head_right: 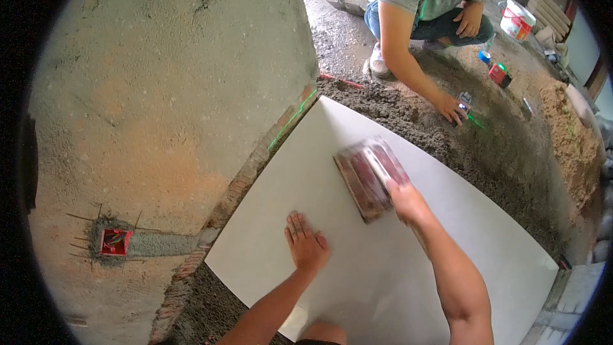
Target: The person levels a large floor tile using a laser level, measuring tape, and a hand float, while working alongside another person on a construction site.
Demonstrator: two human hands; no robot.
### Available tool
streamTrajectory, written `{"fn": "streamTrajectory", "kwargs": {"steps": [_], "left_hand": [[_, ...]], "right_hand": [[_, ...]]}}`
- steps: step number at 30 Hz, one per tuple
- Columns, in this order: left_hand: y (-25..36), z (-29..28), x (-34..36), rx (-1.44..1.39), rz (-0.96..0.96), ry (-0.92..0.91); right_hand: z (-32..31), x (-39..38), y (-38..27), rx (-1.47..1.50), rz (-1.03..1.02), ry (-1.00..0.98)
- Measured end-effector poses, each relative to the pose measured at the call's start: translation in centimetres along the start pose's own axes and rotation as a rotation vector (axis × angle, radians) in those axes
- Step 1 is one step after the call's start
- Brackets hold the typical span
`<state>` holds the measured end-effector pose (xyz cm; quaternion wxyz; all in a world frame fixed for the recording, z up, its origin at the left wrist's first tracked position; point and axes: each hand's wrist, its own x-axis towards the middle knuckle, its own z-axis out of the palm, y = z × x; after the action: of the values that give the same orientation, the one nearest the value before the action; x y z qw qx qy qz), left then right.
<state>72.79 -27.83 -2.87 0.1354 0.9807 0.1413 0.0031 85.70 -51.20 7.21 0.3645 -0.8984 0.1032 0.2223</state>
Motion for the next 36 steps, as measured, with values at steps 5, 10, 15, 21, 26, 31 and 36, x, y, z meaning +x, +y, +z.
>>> {"fn": "streamTrajectory", "kwargs": {"steps": [5, 10, 15, 21, 26, 31, 36], "left_hand": [[-3.4, -0.8, -1.3, 0.07, -0.041, 0.024], [-1.5, -0.5, -0.6, -0.008, -0.018, 0.016], [-0.7, 0.5, -1.5, -0.001, 0.01, -0.048], [-3.9, -0.8, -0.2, 0.221, -0.021, -0.012], [1.3, 0.5, -1.2, 0.077, 0.038, 0.027], [-4.1, -0.7, -0.4, 0.303, 0.025, 0.049], [-2.8, 2.0, -0.5, 0.451, 0.025, 0.097]], "right_hand": [[-4.5, -5.4, -11.8, 0.215, -0.276, 0.014], [0.7, -2.4, -4.1, -0.224, -0.6, 0.436], [2.1, 2.2, -8.7, -0.009, -0.035, -0.142], [-2.2, -10.1, -7.1, 0.013, -0.325, 0.19], [-2.1, -9.0, 7.3, -0.323, 0.134, 0.062], [-10.1, -16.1, 3.4, -0.061, 0.105, 0.068], [-10.4, -30.6, 22.9, 0.119, 0.25, 0.735]]}}
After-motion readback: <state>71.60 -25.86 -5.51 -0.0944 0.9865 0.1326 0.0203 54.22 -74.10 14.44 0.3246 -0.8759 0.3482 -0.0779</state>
